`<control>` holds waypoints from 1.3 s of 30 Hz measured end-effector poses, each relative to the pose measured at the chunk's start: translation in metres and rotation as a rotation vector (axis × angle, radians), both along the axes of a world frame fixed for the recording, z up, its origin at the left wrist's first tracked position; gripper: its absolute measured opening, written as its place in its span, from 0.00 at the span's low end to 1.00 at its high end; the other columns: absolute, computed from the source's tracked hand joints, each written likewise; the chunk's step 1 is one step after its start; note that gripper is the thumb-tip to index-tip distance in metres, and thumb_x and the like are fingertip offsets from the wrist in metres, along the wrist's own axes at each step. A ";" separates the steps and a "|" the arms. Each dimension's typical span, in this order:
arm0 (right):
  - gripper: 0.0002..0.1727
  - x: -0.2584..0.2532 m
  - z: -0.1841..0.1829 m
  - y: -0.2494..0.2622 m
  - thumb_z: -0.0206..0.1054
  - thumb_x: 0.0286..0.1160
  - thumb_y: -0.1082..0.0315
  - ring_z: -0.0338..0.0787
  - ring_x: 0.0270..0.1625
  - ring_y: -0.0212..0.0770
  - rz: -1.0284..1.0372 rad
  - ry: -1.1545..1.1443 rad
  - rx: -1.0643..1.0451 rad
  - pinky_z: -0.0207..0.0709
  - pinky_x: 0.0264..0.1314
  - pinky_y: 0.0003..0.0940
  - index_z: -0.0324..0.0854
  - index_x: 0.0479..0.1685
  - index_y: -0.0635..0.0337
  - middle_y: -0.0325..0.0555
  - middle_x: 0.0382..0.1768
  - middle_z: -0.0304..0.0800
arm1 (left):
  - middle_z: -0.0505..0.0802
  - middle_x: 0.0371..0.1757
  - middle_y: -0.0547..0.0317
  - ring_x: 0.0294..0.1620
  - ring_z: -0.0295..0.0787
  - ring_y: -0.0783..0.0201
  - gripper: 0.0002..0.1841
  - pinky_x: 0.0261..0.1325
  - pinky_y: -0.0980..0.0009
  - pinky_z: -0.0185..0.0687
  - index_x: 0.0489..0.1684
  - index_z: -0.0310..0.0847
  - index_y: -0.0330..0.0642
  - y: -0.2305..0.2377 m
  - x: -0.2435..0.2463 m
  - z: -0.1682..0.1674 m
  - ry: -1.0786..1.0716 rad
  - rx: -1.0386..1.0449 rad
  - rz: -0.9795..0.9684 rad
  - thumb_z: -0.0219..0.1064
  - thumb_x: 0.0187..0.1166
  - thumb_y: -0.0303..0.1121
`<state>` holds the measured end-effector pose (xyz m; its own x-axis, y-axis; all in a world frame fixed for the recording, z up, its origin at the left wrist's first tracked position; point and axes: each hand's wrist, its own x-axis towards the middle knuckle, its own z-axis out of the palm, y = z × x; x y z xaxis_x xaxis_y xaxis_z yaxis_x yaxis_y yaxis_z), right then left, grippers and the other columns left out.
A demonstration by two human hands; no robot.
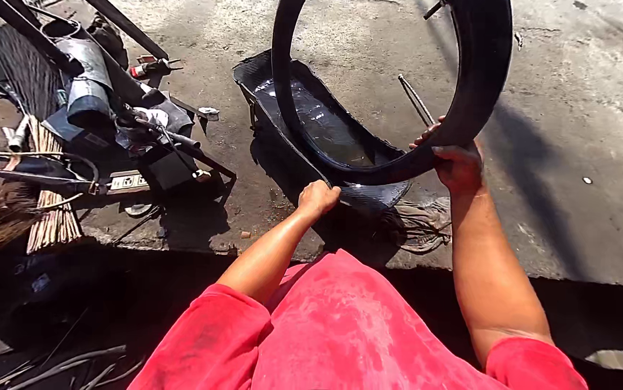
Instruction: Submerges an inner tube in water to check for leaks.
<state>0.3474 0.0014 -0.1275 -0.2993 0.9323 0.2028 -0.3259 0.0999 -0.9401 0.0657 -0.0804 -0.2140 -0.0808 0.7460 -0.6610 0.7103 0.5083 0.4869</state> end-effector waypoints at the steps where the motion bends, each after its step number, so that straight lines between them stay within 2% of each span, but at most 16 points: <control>1: 0.36 0.002 0.004 0.002 0.75 0.53 0.70 0.93 0.53 0.46 0.004 0.015 0.019 0.88 0.63 0.53 0.71 0.71 0.53 0.44 0.52 0.90 | 0.95 0.42 0.47 0.48 0.94 0.49 0.32 0.56 0.41 0.83 0.39 0.88 0.38 0.002 0.004 0.000 -0.018 0.001 -0.004 0.52 0.84 0.61; 4: 0.37 0.008 0.017 0.006 0.75 0.53 0.68 0.94 0.51 0.46 -0.005 0.047 0.066 0.89 0.61 0.52 0.70 0.72 0.53 0.43 0.49 0.90 | 0.96 0.42 0.48 0.48 0.95 0.50 0.37 0.59 0.42 0.83 0.44 0.88 0.37 0.006 0.007 0.002 -0.075 -0.030 -0.053 0.50 0.84 0.67; 6: 0.39 0.015 0.025 0.009 0.75 0.54 0.66 0.93 0.49 0.47 0.001 0.094 0.096 0.89 0.59 0.52 0.68 0.74 0.54 0.44 0.49 0.89 | 0.96 0.38 0.49 0.42 0.95 0.51 0.40 0.57 0.43 0.85 0.43 0.89 0.37 0.010 -0.003 -0.004 -0.124 0.000 -0.037 0.49 0.83 0.70; 9: 0.42 0.033 0.040 0.011 0.79 0.54 0.58 0.93 0.47 0.46 -0.036 0.094 0.112 0.90 0.54 0.49 0.67 0.77 0.50 0.44 0.47 0.89 | 0.95 0.35 0.48 0.40 0.94 0.50 0.36 0.53 0.42 0.86 0.44 0.89 0.38 0.023 -0.032 -0.008 -0.219 0.235 0.136 0.51 0.85 0.67; 10: 0.44 0.040 0.045 0.011 0.79 0.52 0.56 0.93 0.46 0.44 -0.066 0.089 0.103 0.91 0.53 0.48 0.67 0.77 0.49 0.42 0.46 0.89 | 0.95 0.39 0.46 0.42 0.94 0.48 0.33 0.54 0.41 0.87 0.49 0.88 0.36 0.030 -0.042 -0.011 -0.260 0.350 0.241 0.55 0.86 0.63; 12: 0.43 0.052 0.054 0.009 0.79 0.52 0.55 0.94 0.45 0.43 -0.097 0.089 0.085 0.91 0.52 0.47 0.68 0.77 0.47 0.40 0.45 0.90 | 0.92 0.54 0.41 0.53 0.93 0.46 0.29 0.59 0.42 0.88 0.69 0.77 0.36 0.049 -0.059 -0.014 -0.341 0.520 0.448 0.63 0.85 0.54; 15: 0.38 0.062 0.067 0.004 0.74 0.55 0.53 0.93 0.44 0.40 -0.157 0.067 0.066 0.91 0.50 0.43 0.70 0.75 0.44 0.36 0.45 0.90 | 0.79 0.76 0.33 0.70 0.82 0.41 0.43 0.69 0.43 0.79 0.91 0.52 0.40 0.083 -0.075 -0.011 -0.467 0.548 0.604 0.72 0.79 0.48; 19: 0.33 0.071 0.083 0.003 0.70 0.59 0.50 0.91 0.41 0.36 -0.224 0.053 0.073 0.89 0.48 0.37 0.73 0.70 0.44 0.34 0.41 0.87 | 0.72 0.83 0.29 0.83 0.70 0.36 0.58 0.80 0.37 0.68 0.97 0.32 0.46 0.118 -0.072 -0.010 -0.529 0.392 0.528 0.77 0.73 0.50; 21: 0.29 0.074 0.089 0.005 0.63 0.65 0.52 0.92 0.39 0.37 -0.257 0.074 0.089 0.89 0.45 0.36 0.74 0.70 0.48 0.36 0.40 0.89 | 0.67 0.88 0.33 0.85 0.67 0.38 0.60 0.80 0.37 0.69 0.97 0.26 0.51 0.131 -0.067 -0.013 -0.636 0.264 0.501 0.77 0.73 0.51; 22: 0.26 0.075 0.091 0.006 0.56 0.71 0.54 0.91 0.38 0.37 -0.281 0.080 0.088 0.89 0.44 0.35 0.74 0.70 0.50 0.37 0.39 0.89 | 0.68 0.87 0.35 0.83 0.70 0.39 0.60 0.75 0.37 0.72 0.98 0.25 0.55 0.137 -0.064 -0.013 -0.706 0.197 0.492 0.75 0.74 0.53; 24: 0.24 0.077 0.090 0.006 0.49 0.76 0.56 0.91 0.37 0.37 -0.321 0.096 0.065 0.89 0.44 0.35 0.76 0.68 0.51 0.38 0.38 0.88 | 0.78 0.78 0.38 0.69 0.82 0.43 0.51 0.62 0.42 0.81 0.97 0.30 0.60 0.147 -0.060 -0.017 -0.883 0.065 0.457 0.68 0.80 0.55; 26: 0.24 0.081 0.086 0.007 0.43 0.79 0.56 0.90 0.36 0.39 -0.361 0.108 0.015 0.88 0.44 0.37 0.77 0.66 0.51 0.40 0.37 0.87 | 0.84 0.68 0.41 0.59 0.86 0.47 0.39 0.58 0.48 0.84 0.94 0.47 0.55 0.150 -0.058 -0.020 -1.075 0.020 0.438 0.63 0.86 0.50; 29: 0.21 0.088 0.077 0.012 0.41 0.81 0.57 0.91 0.36 0.39 -0.442 0.092 -0.070 0.88 0.45 0.38 0.77 0.60 0.49 0.39 0.36 0.87 | 0.90 0.59 0.48 0.51 0.91 0.56 0.27 0.53 0.58 0.88 0.80 0.67 0.45 0.153 -0.061 -0.015 -1.191 0.136 0.444 0.65 0.86 0.47; 31: 0.21 0.093 0.068 0.015 0.39 0.82 0.57 0.90 0.36 0.38 -0.500 0.085 -0.125 0.88 0.44 0.36 0.76 0.59 0.49 0.38 0.35 0.86 | 0.90 0.57 0.50 0.49 0.91 0.58 0.27 0.49 0.61 0.89 0.76 0.67 0.44 0.155 -0.064 -0.006 -1.206 0.206 0.430 0.66 0.85 0.47; 34: 0.21 0.092 0.055 0.021 0.37 0.83 0.57 0.89 0.34 0.37 -0.547 0.114 -0.203 0.87 0.41 0.34 0.76 0.56 0.50 0.39 0.35 0.86 | 0.89 0.56 0.47 0.47 0.92 0.56 0.32 0.46 0.61 0.90 0.78 0.61 0.45 0.157 -0.067 0.009 -1.185 0.240 0.441 0.69 0.82 0.50; 39: 0.23 0.076 0.040 0.033 0.32 0.87 0.56 0.89 0.32 0.37 -0.588 0.157 -0.266 0.87 0.39 0.33 0.75 0.55 0.51 0.40 0.34 0.85 | 0.89 0.58 0.44 0.50 0.92 0.53 0.35 0.49 0.57 0.91 0.81 0.58 0.44 0.162 -0.076 0.019 -1.165 0.248 0.510 0.69 0.82 0.50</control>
<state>0.4236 0.0348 -0.0875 0.2888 0.9557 -0.0569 -0.4231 0.0740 -0.9031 -0.0105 0.0816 -0.1951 0.1356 0.9137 -0.3831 -0.4392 0.4020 0.8034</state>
